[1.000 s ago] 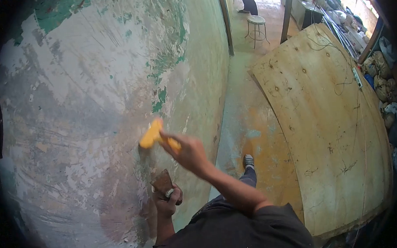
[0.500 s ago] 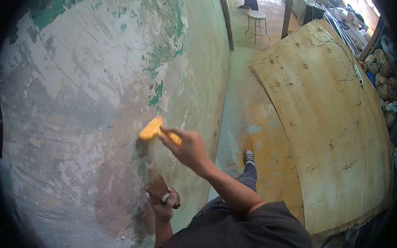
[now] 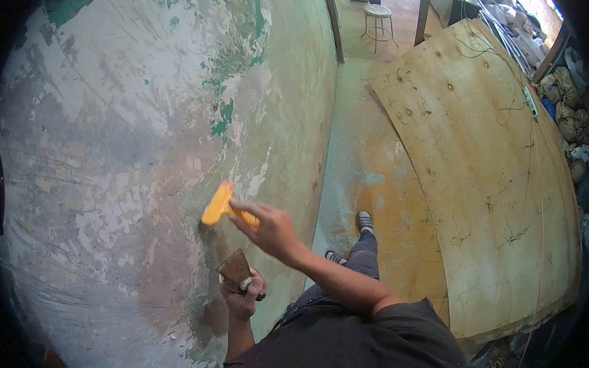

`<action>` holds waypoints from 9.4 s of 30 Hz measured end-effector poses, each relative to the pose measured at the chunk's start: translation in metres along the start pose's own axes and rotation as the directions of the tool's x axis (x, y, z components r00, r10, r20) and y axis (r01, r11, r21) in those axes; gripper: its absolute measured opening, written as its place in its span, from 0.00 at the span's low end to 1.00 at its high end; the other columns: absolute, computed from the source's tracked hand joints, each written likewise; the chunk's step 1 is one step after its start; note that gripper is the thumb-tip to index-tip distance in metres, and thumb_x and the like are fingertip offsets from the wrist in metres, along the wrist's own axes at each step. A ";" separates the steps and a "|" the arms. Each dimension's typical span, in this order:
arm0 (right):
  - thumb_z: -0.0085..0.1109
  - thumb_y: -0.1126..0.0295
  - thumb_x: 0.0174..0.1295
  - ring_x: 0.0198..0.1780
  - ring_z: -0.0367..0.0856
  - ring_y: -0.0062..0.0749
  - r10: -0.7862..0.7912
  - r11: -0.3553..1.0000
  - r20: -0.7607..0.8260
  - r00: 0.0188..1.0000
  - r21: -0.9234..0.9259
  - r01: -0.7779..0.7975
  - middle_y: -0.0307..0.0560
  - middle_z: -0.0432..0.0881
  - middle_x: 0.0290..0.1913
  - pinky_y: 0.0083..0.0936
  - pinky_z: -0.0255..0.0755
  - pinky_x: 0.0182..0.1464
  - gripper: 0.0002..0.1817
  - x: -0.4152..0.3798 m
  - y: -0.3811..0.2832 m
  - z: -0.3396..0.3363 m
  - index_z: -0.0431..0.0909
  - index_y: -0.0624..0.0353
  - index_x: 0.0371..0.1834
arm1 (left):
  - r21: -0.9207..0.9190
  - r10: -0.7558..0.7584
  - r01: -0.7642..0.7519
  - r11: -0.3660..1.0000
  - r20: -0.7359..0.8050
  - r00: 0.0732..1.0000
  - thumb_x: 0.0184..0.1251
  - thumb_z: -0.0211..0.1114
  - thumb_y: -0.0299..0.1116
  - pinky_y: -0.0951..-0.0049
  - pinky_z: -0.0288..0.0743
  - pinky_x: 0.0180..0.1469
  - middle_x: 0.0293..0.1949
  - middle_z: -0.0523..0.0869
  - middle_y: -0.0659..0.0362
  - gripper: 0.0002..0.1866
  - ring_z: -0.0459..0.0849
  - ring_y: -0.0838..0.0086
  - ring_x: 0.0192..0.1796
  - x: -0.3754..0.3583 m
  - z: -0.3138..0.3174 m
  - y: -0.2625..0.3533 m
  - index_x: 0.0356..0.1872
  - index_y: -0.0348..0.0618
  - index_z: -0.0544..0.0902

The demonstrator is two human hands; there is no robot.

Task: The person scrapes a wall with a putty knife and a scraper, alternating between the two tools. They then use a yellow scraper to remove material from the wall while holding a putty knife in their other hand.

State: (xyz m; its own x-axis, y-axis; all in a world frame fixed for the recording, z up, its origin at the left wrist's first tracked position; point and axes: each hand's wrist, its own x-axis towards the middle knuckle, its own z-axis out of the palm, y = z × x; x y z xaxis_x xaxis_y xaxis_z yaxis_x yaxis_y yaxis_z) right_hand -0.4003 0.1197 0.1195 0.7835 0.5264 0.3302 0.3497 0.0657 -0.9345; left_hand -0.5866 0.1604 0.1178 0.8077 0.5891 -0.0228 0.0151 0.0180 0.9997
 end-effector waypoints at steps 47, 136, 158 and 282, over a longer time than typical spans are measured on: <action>0.67 0.64 0.68 0.44 0.89 0.32 0.293 0.951 -0.127 0.948 0.135 -0.277 0.58 0.90 0.42 0.28 0.79 0.50 0.16 0.008 0.133 0.020 0.85 0.59 0.55 | 0.085 -0.009 0.016 0.996 -0.080 0.997 0.62 0.73 0.24 0.78 0.74 0.29 0.24 0.82 0.62 0.12 0.80 0.80 0.26 0.020 0.013 0.024 0.42 0.40 0.78; 0.68 0.72 0.65 0.52 0.88 0.33 0.219 0.976 -0.259 0.941 0.063 -0.210 0.52 0.87 0.54 0.28 0.81 0.51 0.24 -0.050 0.168 -0.008 0.77 0.55 0.65 | 0.252 -0.021 0.094 0.963 -0.279 0.960 0.64 0.73 0.33 0.75 0.69 0.21 0.20 0.77 0.61 0.14 0.76 0.77 0.19 -0.013 0.018 0.001 0.40 0.41 0.75; 0.71 0.63 0.65 0.44 0.88 0.26 0.275 0.955 -0.163 0.948 0.163 -0.249 0.54 0.90 0.43 0.26 0.79 0.46 0.22 -0.021 0.177 -0.008 0.82 0.61 0.59 | 0.176 -0.119 0.161 0.971 -0.227 0.967 0.62 0.74 0.30 0.77 0.74 0.26 0.25 0.83 0.63 0.11 0.80 0.79 0.24 0.007 0.025 -0.005 0.37 0.39 0.79; 0.66 0.49 0.66 0.35 0.91 0.38 -0.077 0.988 -0.166 0.983 -0.145 0.053 0.49 0.91 0.40 0.30 0.80 0.39 0.19 0.089 -0.001 -0.036 0.89 0.51 0.48 | -0.038 -0.043 0.035 0.999 -0.229 0.973 0.62 0.74 0.24 0.79 0.75 0.30 0.34 0.84 0.62 0.12 0.82 0.81 0.30 0.003 -0.018 0.010 0.43 0.39 0.80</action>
State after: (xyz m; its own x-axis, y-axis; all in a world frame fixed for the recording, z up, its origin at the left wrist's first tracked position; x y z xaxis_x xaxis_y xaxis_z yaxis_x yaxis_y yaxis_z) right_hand -0.3120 0.1360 0.1544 0.8287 0.3713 0.4188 0.4615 -0.0298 -0.8866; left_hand -0.5948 0.1770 0.1274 0.6502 0.7569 -0.0661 0.0208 0.0693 0.9974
